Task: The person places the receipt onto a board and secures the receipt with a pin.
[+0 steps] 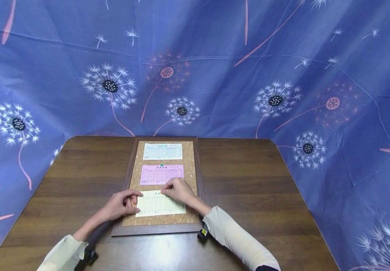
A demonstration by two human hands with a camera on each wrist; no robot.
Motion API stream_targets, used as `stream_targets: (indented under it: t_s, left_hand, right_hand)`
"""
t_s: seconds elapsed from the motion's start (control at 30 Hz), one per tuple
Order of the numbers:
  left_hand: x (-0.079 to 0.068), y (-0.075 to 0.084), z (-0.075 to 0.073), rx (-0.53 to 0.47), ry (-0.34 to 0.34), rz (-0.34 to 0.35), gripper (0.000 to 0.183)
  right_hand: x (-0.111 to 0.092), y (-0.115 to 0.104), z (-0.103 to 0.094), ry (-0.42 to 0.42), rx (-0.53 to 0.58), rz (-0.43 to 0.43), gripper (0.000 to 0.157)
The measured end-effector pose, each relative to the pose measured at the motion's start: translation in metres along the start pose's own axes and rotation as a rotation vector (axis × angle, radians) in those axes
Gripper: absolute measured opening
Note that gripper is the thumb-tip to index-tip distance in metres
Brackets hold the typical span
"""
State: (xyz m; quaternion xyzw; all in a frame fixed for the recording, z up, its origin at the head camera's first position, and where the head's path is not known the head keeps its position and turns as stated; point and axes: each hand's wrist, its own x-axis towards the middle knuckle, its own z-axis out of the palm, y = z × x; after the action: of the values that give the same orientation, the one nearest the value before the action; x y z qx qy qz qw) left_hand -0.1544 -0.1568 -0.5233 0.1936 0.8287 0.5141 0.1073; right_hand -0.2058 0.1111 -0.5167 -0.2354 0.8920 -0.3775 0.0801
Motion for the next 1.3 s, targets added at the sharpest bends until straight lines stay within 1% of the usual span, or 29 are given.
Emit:
stream_targets:
  t_s: [0.17,0.43,0.63,0.8,0.93,1.17,1.3]
  left_hand:
    - [0.001,0.000,0.000,-0.005,0.002,-0.016,0.047]
    - [0.001,-0.001,-0.001,0.011,0.014,0.006,0.046]
    - [0.000,-0.001,0.000,0.022,0.014,0.015,0.044]
    - [0.000,0.000,-0.001,0.016,0.006,0.015,0.045]
    - [0.001,-0.002,-0.002,0.014,0.008,0.012,0.045]
    - [0.001,-0.002,-0.002,0.025,-0.002,-0.012,0.045]
    - [0.001,-0.002,-0.002,0.015,-0.006,-0.006,0.045]
  right_hand:
    - [0.003,-0.003,-0.001,-0.020,-0.006,0.030,0.008]
    - [0.007,-0.006,-0.004,-0.064,-0.003,0.038,0.009]
    - [0.009,-0.008,-0.006,-0.089,0.028,0.085,0.011]
    - [0.009,-0.010,-0.005,-0.085,0.039,0.122,0.011]
    - [0.010,-0.011,-0.005,-0.073,0.070,0.150,0.011]
    - [0.012,-0.011,-0.004,-0.063,0.110,0.177,0.011]
    - [0.011,-0.011,-0.004,-0.059,0.126,0.189,0.011]
